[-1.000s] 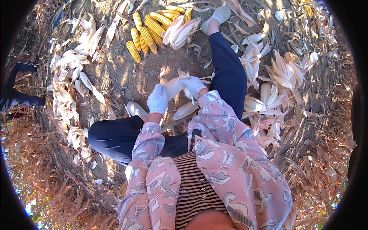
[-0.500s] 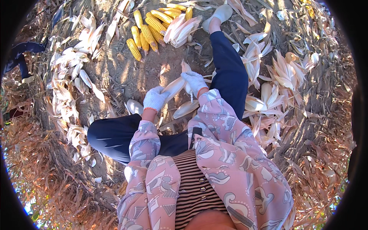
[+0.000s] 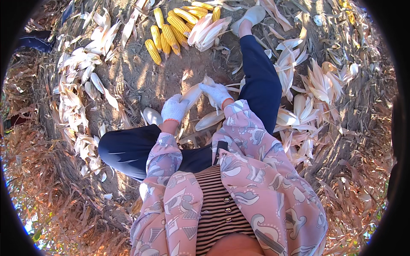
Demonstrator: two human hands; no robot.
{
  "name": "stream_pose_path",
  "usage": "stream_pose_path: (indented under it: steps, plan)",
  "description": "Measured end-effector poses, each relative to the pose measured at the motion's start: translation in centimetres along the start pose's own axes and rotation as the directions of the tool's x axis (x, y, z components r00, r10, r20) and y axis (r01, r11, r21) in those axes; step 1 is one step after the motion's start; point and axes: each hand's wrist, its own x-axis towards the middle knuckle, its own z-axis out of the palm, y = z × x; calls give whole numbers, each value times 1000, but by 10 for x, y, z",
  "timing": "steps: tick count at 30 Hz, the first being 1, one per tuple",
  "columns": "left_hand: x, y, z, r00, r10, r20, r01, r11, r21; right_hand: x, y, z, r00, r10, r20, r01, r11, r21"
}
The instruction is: The person sits on the ground and shucks corn cobs by hand, removing the husks and silk. They place the shucked corn cobs in a pile and discard the husks to the side.
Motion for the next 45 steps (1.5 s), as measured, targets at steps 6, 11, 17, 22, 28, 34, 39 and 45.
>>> stream_pose_path:
  steps: [6,11,17,22,28,34,39,45]
  plan:
    - [1,-6,11,999,-5,38,-4,974,228,14,-4,-5,941,110,-320,2,944,330]
    - [34,-32,-12,989,-120,-83,99,970,-222,25,-2,-18,936,94,-340,115,829,547]
    - [149,24,-40,994,-47,-95,-51,566,-823,-13,-32,5,993,108,-51,-75,899,431]
    - [261,76,-46,985,138,-106,-173,806,-566,-13,-43,10,997,72,-24,-45,818,573]
    - [349,107,-10,979,195,-53,-202,923,-328,-7,-47,11,996,90,-5,-64,742,668]
    - [402,75,12,1000,27,14,-12,777,-629,-23,-57,10,989,106,98,-145,725,673]
    - [384,96,-11,967,216,-133,-228,970,-82,-28,-67,0,983,137,122,-183,775,605]
    - [351,138,-8,977,102,-188,-75,986,148,-34,-68,-3,983,108,152,-181,748,639]
